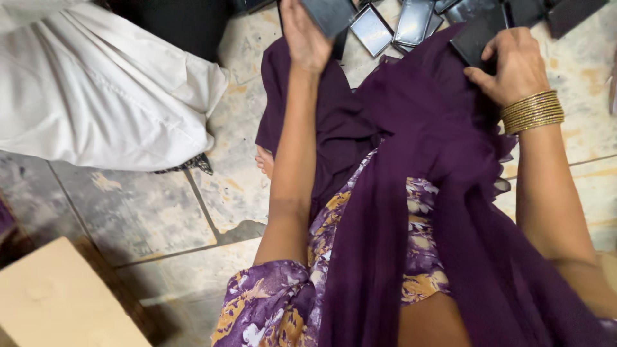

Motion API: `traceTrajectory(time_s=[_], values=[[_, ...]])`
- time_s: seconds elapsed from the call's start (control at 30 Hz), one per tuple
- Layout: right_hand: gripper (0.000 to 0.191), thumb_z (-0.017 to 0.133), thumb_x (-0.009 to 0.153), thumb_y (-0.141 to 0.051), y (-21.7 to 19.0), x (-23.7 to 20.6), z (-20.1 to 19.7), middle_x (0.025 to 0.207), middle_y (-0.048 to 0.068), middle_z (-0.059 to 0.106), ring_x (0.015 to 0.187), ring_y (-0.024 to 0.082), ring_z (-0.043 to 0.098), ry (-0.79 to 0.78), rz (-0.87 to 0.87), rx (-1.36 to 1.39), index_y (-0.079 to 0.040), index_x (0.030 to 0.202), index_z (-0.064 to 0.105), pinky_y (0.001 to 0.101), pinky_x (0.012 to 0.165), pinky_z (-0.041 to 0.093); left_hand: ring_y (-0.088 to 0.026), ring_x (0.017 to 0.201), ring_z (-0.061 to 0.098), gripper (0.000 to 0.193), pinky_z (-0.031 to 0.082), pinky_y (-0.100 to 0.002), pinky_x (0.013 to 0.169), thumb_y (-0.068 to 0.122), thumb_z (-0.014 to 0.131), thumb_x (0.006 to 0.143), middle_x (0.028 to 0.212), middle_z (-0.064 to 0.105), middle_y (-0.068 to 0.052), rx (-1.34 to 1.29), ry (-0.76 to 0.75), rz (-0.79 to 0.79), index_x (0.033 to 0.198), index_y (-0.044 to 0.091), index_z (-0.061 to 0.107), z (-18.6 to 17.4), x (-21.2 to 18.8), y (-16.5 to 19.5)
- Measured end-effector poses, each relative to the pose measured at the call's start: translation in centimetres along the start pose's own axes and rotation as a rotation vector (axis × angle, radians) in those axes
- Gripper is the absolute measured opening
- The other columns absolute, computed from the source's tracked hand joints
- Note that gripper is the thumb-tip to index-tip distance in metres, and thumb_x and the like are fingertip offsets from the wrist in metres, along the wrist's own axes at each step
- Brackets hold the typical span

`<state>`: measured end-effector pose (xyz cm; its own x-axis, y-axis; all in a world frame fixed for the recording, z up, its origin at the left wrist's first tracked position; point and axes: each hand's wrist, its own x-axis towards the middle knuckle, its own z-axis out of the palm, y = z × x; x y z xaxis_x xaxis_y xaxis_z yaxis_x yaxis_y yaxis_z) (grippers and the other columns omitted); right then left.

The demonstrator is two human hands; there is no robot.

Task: The person sits on the floor and sorts through a pile of small black boxes, picking them up one at a time, opening and closing the lids, and placing them back onto the floor pile. A larger cardboard box sits nearby among the scattered boxes.

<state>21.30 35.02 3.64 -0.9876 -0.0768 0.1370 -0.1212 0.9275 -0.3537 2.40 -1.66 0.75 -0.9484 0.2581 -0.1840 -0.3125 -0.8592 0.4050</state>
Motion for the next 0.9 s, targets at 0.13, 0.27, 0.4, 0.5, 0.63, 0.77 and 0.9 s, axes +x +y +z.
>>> traceTrajectory(time_s=[0.13,0.27,0.4,0.5,0.63,0.77,0.9], values=[[0.063,0.092,0.096,-0.025,-5.0,2.1,-1.1,0.128,0.02,0.065,0.116,0.036,0.067,0.163,0.116,0.46,0.005,0.13,0.048,0.0438,0.104,0.056,-0.03,0.132,0.055,0.057,0.047,-0.049,0.115,0.05,0.04,0.118,0.144,0.056,-0.018,0.074,-0.256,-0.005,0.148,0.001,0.044,2.2,-3.6,-4.5],[0.068,0.087,0.102,-0.016,-11.6,3.9,-0.1,0.136,0.022,0.068,0.127,0.03,0.072,0.197,0.045,0.91,0.004,0.149,0.043,0.0398,0.11,0.061,-0.025,0.136,0.053,0.05,0.044,-0.042,0.118,0.048,0.041,0.12,0.14,0.055,-0.013,0.242,-0.285,0.033,0.15,0.009,0.042,3.0,-6.4,-8.3],[0.074,0.085,0.1,-0.017,-14.5,4.6,0.3,0.136,0.023,0.07,0.123,0.031,0.073,0.092,0.032,0.801,-0.005,0.158,0.041,0.0396,0.107,0.059,-0.019,0.138,0.049,0.052,0.042,-0.038,0.12,0.047,0.043,0.117,0.147,0.051,-0.008,0.448,-0.276,0.082,0.152,0.009,0.042,2.8,-6.7,-9.3],[0.077,0.085,0.098,-0.021,-15.1,4.5,0.1,0.136,0.023,0.068,0.123,0.031,0.071,0.024,0.073,0.786,-0.009,0.161,0.041,0.04,0.105,0.059,-0.02,0.142,0.048,0.053,0.043,-0.038,0.119,0.047,0.042,0.116,0.15,0.049,-0.008,0.454,-0.26,0.048,0.155,0.011,0.041,2.2,-6.4,-9.6],[0.08,0.088,0.099,-0.019,-15.5,4.4,0.5,0.143,0.03,0.061,0.13,0.038,0.064,0.077,-0.015,0.623,-0.006,0.161,0.039,0.0445,0.107,0.056,-0.022,0.141,0.05,0.053,0.043,-0.039,0.119,0.047,0.041,0.117,0.149,0.05,-0.01,0.455,-0.256,0.042,0.154,0.009,0.042,1.3,-6.3,-10.6],[0.084,0.088,0.095,-0.022,-14.7,4.6,1.2,0.14,0.03,0.058,0.129,0.038,0.063,-0.013,0.063,0.788,-0.005,0.158,0.034,0.043,0.104,0.056,-0.021,0.141,0.049,0.054,0.042,-0.039,0.118,0.046,0.042,0.115,0.151,0.049,-0.008,0.382,-0.236,0.007,0.157,0.011,0.04,0.6,-5.9,-11.0],[0.079,0.086,0.094,-0.02,-13.8,4.5,1.2,0.126,0.022,0.067,0.113,0.033,0.07,0.016,0.152,0.81,-0.004,0.152,0.036,0.0407,0.093,0.057,-0.021,0.128,0.055,0.045,0.045,-0.038,0.111,0.042,0.041,0.118,0.135,0.058,-0.009,0.364,-0.197,0.177,0.143,0.005,0.05,0.0,-4.6,-10.0]])
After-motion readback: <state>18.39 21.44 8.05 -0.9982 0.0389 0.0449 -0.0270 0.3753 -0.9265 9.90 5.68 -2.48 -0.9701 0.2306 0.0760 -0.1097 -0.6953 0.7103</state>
